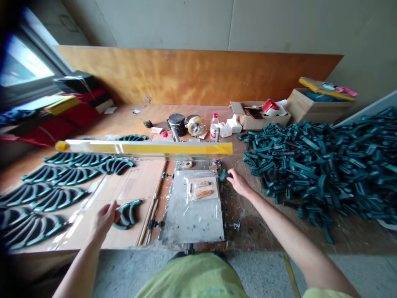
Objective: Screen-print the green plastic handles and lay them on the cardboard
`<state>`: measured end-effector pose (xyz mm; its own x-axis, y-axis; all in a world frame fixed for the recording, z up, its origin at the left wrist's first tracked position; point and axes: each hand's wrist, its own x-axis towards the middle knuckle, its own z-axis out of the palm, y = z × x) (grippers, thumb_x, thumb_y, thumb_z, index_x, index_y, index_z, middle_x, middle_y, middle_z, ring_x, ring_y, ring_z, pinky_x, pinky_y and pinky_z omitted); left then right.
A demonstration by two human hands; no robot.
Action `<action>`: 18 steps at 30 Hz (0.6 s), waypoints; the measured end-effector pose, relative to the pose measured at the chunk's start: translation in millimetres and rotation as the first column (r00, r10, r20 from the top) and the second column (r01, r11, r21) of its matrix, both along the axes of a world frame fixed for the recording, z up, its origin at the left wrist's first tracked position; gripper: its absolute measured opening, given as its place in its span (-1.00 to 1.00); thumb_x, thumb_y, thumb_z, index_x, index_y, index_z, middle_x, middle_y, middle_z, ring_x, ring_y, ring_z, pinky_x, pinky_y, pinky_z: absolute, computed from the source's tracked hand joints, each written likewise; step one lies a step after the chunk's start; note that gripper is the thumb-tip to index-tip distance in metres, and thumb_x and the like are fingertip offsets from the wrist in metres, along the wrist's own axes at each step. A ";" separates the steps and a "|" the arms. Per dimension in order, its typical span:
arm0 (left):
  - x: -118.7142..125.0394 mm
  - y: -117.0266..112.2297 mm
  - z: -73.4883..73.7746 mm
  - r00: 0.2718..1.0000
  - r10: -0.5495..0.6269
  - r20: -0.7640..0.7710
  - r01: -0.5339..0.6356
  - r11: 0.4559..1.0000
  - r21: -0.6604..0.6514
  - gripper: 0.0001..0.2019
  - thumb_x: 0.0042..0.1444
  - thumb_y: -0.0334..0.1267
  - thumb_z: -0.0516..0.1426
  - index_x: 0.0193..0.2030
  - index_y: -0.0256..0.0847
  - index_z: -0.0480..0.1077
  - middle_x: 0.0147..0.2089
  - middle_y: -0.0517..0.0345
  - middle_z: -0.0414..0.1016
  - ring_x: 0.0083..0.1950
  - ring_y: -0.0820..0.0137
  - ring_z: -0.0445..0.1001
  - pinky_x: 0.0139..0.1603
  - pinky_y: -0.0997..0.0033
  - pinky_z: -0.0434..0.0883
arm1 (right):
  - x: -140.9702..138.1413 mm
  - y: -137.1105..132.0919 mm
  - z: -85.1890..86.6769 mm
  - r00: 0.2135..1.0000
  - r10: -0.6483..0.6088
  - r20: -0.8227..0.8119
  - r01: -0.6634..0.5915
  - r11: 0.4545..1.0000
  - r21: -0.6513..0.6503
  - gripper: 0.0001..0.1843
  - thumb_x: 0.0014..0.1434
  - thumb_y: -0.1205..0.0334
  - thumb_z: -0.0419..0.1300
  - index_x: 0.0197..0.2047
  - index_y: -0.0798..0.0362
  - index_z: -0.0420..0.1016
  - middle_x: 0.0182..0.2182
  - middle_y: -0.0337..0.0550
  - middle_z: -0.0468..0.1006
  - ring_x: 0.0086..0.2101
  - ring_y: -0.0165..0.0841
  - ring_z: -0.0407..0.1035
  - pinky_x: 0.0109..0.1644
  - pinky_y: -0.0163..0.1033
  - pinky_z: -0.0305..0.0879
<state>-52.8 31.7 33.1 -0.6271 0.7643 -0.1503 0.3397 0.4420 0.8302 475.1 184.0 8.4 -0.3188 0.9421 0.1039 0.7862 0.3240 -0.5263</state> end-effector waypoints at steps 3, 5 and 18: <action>47.4 45.5 53.9 0.988 -0.074 0.137 0.039 0.971 0.236 -0.58 0.04 0.15 0.14 -0.29 -0.24 0.42 -0.59 0.26 0.40 -0.58 0.47 0.34 -0.54 0.53 0.31 | -79.3 -20.4 3.9 0.975 0.189 -0.115 -0.171 0.974 0.148 -0.68 0.20 0.37 0.19 0.03 0.00 0.39 -0.10 -0.11 0.47 -0.11 -0.29 0.41 -0.01 -0.17 0.33; 77.1 70.3 90.4 0.961 -0.185 0.206 0.078 0.893 0.442 -0.60 0.08 0.10 0.17 -0.17 -0.22 0.42 -0.55 0.29 0.40 -0.56 0.52 0.34 -0.50 0.58 0.32 | -113.0 -30.1 3.4 0.954 0.294 -0.054 -0.280 0.943 0.181 -0.65 0.19 0.44 0.19 0.04 0.00 0.44 -0.12 -0.14 0.46 -0.14 -0.31 0.40 -0.02 -0.19 0.34; 121.8 76.2 131.7 0.891 -0.342 0.297 0.069 0.750 0.658 -0.66 0.18 0.01 0.10 -0.42 -0.22 0.43 -0.52 0.18 0.44 -0.48 0.48 0.38 -0.45 0.53 0.35 | -141.9 -53.0 -4.3 0.950 0.291 0.111 -0.303 0.945 0.119 -0.72 0.28 0.31 0.14 0.03 0.06 0.53 -0.20 -0.02 0.55 -0.11 -0.19 0.35 0.01 -0.03 0.32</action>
<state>69.0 107.9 164.8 -0.4391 0.8728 0.2130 -0.0388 -0.2553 0.9661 333.2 131.0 4.1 -0.5961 0.7827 0.1791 0.6858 0.6123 -0.3934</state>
